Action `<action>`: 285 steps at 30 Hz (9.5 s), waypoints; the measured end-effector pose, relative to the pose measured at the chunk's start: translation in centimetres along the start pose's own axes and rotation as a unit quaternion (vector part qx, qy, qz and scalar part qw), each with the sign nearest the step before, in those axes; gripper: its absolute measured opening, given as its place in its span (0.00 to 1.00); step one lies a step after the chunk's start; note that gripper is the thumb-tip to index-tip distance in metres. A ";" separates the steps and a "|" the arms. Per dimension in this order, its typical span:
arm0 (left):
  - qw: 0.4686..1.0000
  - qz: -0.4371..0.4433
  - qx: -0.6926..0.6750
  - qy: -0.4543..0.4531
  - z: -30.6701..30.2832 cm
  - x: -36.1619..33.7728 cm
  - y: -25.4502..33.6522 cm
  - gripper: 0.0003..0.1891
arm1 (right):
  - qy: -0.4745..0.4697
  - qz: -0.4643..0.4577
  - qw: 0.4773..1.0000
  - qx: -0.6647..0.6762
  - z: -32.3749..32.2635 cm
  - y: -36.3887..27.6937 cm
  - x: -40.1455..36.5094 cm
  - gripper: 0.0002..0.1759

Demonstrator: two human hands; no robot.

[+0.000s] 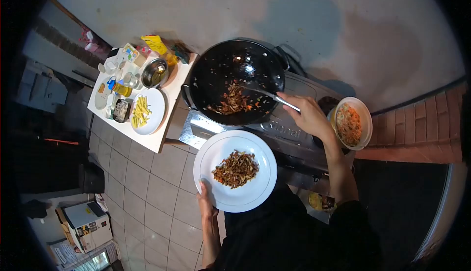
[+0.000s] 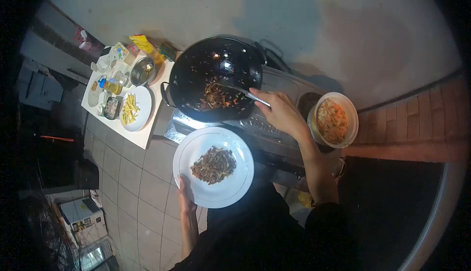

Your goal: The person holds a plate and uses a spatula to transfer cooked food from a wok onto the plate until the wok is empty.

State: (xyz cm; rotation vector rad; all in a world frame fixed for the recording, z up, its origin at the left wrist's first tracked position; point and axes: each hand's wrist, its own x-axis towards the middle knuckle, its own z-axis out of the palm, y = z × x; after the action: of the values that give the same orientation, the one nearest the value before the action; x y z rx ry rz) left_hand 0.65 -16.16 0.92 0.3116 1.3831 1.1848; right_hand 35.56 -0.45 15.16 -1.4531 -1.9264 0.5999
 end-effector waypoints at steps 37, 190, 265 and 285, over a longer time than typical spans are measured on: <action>0.950 0.180 0.252 -0.042 15.1 8.1 -6.2 0.36 | 0.002 0.089 0.996 0.000 -4.0 0.1 -3.2 0.19; 0.993 -0.054 0.101 0.011 3.8 -1.4 -2.3 0.20 | -0.030 -0.051 0.995 0.076 1.4 2.7 17.1 0.12; 0.996 0.042 -0.033 0.077 -4.5 9.3 11.7 0.31 | 0.054 -0.018 0.993 -0.107 0.9 -2.7 17.2 0.15; 0.996 0.082 0.005 -0.020 -6.9 13.9 14.7 0.23 | 0.175 0.089 0.980 -0.008 0.3 -0.6 12.4 0.19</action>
State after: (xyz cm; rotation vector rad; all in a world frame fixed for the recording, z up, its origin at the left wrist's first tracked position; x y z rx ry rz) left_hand -15.26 -2.00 2.45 0.4609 1.3482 1.2982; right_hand 32.72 11.33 18.08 -1.6303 -1.5427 0.3755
